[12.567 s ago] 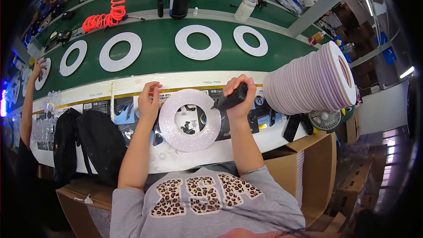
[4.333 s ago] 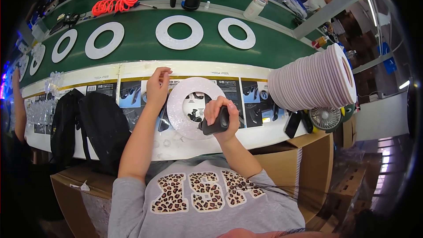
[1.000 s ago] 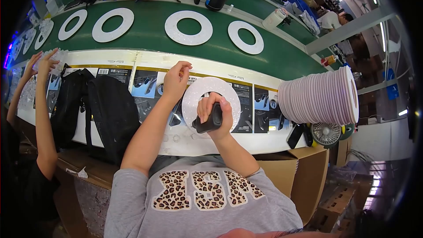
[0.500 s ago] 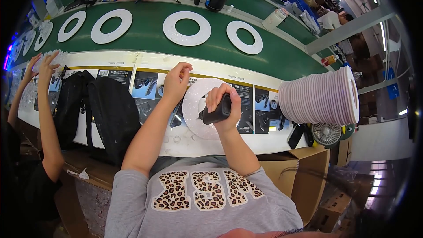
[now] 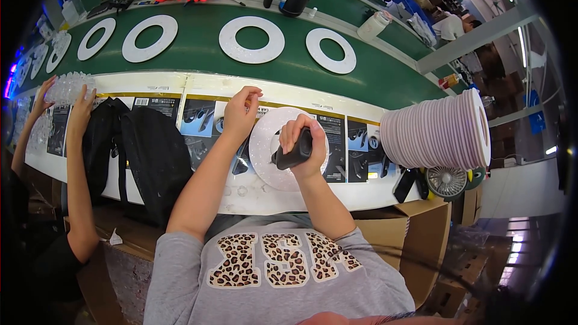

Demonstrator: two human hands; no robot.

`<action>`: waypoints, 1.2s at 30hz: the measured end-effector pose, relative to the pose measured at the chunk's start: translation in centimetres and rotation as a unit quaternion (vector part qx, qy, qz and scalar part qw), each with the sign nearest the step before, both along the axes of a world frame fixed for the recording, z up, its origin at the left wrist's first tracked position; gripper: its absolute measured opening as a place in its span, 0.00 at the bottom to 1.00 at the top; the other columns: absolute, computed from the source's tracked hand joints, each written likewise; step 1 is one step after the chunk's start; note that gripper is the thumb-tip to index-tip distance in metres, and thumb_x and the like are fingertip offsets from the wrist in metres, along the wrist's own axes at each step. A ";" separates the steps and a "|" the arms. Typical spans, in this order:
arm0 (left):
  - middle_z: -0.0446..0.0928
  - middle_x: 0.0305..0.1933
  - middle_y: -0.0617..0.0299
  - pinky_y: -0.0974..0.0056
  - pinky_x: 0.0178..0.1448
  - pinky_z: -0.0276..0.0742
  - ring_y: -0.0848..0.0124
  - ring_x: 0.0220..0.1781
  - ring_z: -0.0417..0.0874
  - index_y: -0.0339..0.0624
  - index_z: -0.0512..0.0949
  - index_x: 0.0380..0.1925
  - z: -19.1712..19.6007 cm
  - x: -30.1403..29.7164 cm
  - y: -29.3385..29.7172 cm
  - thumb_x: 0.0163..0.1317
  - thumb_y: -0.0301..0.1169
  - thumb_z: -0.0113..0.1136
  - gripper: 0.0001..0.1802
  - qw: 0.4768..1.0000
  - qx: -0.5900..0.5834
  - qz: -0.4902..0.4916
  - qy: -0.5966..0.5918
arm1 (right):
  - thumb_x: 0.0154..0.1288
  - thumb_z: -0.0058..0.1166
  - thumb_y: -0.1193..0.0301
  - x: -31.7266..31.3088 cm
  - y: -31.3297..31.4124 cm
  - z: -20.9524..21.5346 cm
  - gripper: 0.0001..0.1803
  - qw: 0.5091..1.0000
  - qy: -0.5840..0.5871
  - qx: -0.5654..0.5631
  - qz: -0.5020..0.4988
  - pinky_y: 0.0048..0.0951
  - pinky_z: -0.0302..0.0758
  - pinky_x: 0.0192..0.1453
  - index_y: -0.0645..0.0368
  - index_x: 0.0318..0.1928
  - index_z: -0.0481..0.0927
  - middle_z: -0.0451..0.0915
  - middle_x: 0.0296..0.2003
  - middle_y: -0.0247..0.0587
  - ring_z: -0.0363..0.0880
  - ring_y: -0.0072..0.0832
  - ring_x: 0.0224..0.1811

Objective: Assembling components for circular LED light fixtures on a production line.

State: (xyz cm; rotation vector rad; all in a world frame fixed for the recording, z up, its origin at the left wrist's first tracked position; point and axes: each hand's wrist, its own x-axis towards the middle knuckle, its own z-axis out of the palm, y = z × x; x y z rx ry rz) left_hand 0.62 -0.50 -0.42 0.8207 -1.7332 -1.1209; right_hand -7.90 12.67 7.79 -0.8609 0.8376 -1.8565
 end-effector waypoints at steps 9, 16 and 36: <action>0.80 0.37 0.59 0.70 0.44 0.73 0.72 0.38 0.79 0.36 0.75 0.40 7.2 2.2 2.4 0.63 0.23 0.49 0.08 0.993 -0.054 0.032 0.104 | 0.68 0.32 0.54 -0.8 0.3 1.1 0.22 0.996 -0.069 0.023 -0.050 0.25 0.62 0.28 0.56 0.22 0.62 0.63 0.14 0.35 0.62 0.24 0.18; 0.79 0.32 0.58 0.67 0.42 0.73 0.65 0.35 0.80 0.38 0.78 0.32 15.2 7.0 6.4 0.55 0.24 0.58 0.04 0.984 -0.143 -0.104 -0.023 | 0.65 0.37 0.51 -5.0 1.2 0.5 0.22 0.953 -0.278 0.046 -0.109 0.26 0.62 0.29 0.54 0.22 0.63 0.62 0.16 0.33 0.61 0.24 0.21; 0.78 0.39 0.57 0.55 0.55 0.68 0.60 0.46 0.77 0.46 0.73 0.45 10.6 -3.4 12.1 0.43 0.33 0.69 0.26 0.812 -0.345 -0.317 -0.348 | 0.62 0.48 0.58 -13.8 11.4 1.4 0.15 0.838 -0.493 -0.122 -0.200 0.33 0.67 0.47 0.58 0.31 0.71 0.72 0.29 0.36 0.71 0.29 0.35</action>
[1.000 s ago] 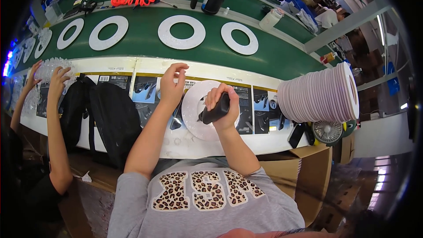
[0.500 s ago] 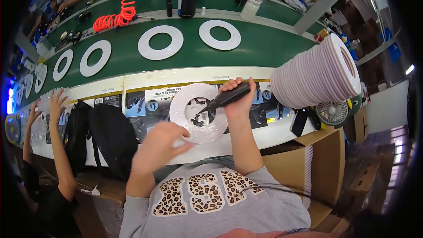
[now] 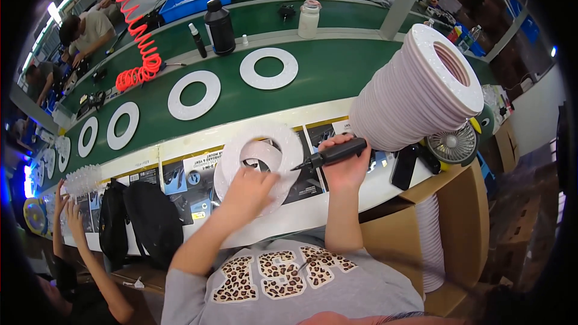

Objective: Assembling components for circular LED light fixtures on a production line.

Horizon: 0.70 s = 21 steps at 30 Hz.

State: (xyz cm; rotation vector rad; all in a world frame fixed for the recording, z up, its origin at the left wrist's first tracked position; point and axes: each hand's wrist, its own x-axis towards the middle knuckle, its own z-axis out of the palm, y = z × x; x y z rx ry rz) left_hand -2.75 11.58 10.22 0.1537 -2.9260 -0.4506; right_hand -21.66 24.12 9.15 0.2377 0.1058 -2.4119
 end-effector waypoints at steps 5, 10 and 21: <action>0.77 0.34 0.56 0.54 0.49 0.67 0.58 0.42 0.78 0.47 0.69 0.45 1.6 -15.1 -6.0 0.44 0.34 0.69 0.27 0.993 -0.056 -0.082 0.064 | 0.63 0.48 0.58 0.2 2.9 1.9 0.14 0.999 -0.010 -0.025 -0.034 0.32 0.66 0.47 0.57 0.32 0.70 0.71 0.29 0.34 0.71 0.26 0.34; 0.65 0.64 0.58 0.41 0.68 0.54 0.61 0.67 0.64 0.54 0.65 0.59 3.4 -28.0 -8.8 0.50 0.31 0.67 0.35 0.996 -0.038 -0.073 0.027 | 0.63 0.48 0.58 0.6 4.2 2.0 0.14 0.998 0.005 -0.020 -0.057 0.31 0.66 0.46 0.57 0.33 0.70 0.70 0.29 0.34 0.71 0.26 0.34; 0.73 0.56 0.51 0.58 0.63 0.65 0.55 0.60 0.71 0.42 0.73 0.52 3.3 -18.6 -8.6 0.62 0.33 0.55 0.18 0.969 0.155 -0.053 0.184 | 0.65 0.44 0.55 -0.1 1.0 1.0 0.16 0.995 0.056 0.084 -0.027 0.33 0.67 0.45 0.55 0.32 0.69 0.69 0.27 0.34 0.69 0.28 0.33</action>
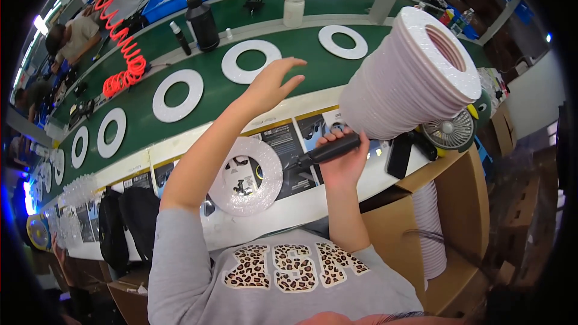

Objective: Assembling components for circular LED light fixtures on a production line.

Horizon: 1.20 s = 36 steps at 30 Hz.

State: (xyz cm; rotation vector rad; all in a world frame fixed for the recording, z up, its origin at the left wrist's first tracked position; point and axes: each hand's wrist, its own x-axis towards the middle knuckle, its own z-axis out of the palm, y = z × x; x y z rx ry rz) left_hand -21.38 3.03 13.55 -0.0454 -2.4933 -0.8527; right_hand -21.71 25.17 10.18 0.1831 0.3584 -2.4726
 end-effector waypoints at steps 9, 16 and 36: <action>0.75 0.27 0.66 0.74 0.36 0.72 0.79 0.29 0.76 0.36 0.77 0.45 -1.0 8.5 1.9 0.69 0.37 0.45 0.17 0.869 0.486 -0.073 -0.062 | 0.69 0.34 0.51 2.7 -9.2 0.0 0.23 0.935 0.299 0.125 0.145 0.27 0.67 0.33 0.56 0.25 0.66 0.67 0.18 0.36 0.66 0.26 0.23; 0.65 0.16 0.71 0.75 0.18 0.60 0.83 0.15 0.64 0.39 0.77 0.28 -3.0 8.9 0.1 0.68 0.45 0.46 0.21 0.828 0.558 -0.018 -0.057 | 0.70 0.34 0.52 3.1 -12.7 -1.4 0.23 0.883 0.415 0.149 0.163 0.22 0.68 0.29 0.57 0.26 0.69 0.72 0.21 0.35 0.71 0.23 0.23; 0.68 0.16 0.71 0.73 0.24 0.56 0.83 0.19 0.60 0.34 0.75 0.20 -6.5 6.2 1.0 0.68 0.36 0.44 0.21 0.806 0.575 0.025 0.136 | 0.71 0.34 0.61 3.3 -14.5 -3.4 0.24 0.851 0.454 0.262 -0.021 0.25 0.67 0.51 0.70 0.47 0.76 0.78 0.39 0.42 0.73 0.26 0.43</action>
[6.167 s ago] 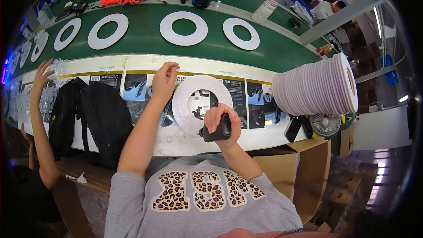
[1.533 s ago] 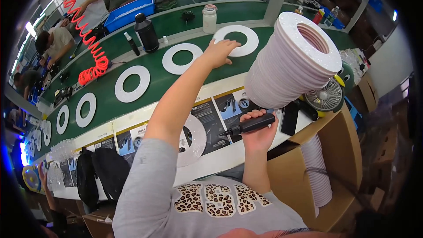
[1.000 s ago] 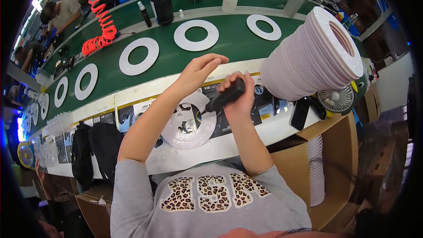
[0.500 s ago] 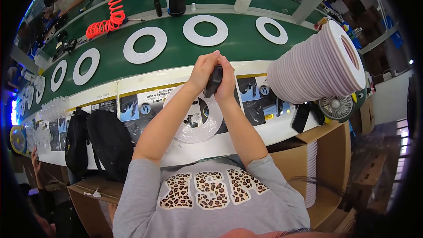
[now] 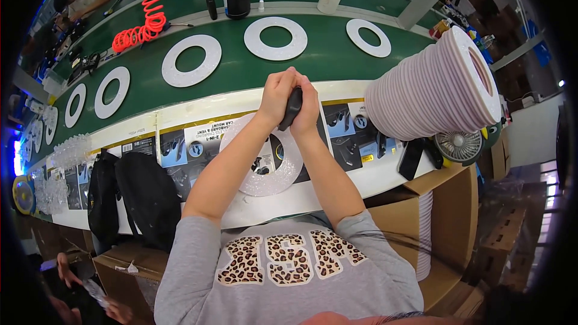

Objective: Assembling components for circular LED light fixtures on a production line.

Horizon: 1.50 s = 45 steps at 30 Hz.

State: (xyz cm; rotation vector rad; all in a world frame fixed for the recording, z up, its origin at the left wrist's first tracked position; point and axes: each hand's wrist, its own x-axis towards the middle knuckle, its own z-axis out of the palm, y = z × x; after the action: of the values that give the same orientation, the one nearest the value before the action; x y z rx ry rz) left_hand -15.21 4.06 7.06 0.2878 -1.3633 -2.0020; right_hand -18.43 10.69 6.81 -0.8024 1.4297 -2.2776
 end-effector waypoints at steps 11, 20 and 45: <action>0.68 0.17 0.70 0.72 0.25 0.57 0.82 0.20 0.61 0.34 0.75 0.20 0.8 0.1 -0.1 0.68 0.35 0.44 0.21 0.999 -0.027 0.010 -0.016 | 0.70 0.35 0.61 -0.3 -0.1 0.5 0.22 0.999 -0.026 -0.026 0.016 0.22 0.67 0.45 0.68 0.38 0.76 0.76 0.31 0.38 0.71 0.22 0.36; 0.76 0.24 0.60 0.71 0.34 0.68 0.75 0.25 0.72 0.33 0.77 0.24 0.4 -1.5 -2.2 0.67 0.36 0.41 0.21 0.999 -0.031 -0.038 -0.018 | 0.70 0.40 0.61 -2.3 -1.1 0.5 0.19 0.995 -0.033 -0.051 0.073 0.21 0.67 0.50 0.65 0.46 0.77 0.77 0.39 0.36 0.72 0.20 0.43; 0.74 0.22 0.63 0.72 0.31 0.66 0.77 0.25 0.70 0.33 0.76 0.23 0.2 -1.7 -2.4 0.65 0.34 0.42 0.19 0.998 -0.047 0.014 -0.037 | 0.68 0.35 0.62 -1.8 -2.3 1.3 0.20 0.999 0.010 -0.047 -0.010 0.22 0.63 0.35 0.63 0.24 0.70 0.70 0.22 0.32 0.64 0.20 0.27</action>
State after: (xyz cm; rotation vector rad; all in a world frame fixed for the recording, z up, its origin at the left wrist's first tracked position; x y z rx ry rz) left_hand -16.94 1.67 7.31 0.3388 -1.4863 -1.9137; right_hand -20.24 8.38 8.10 -0.8450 1.3536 -2.3748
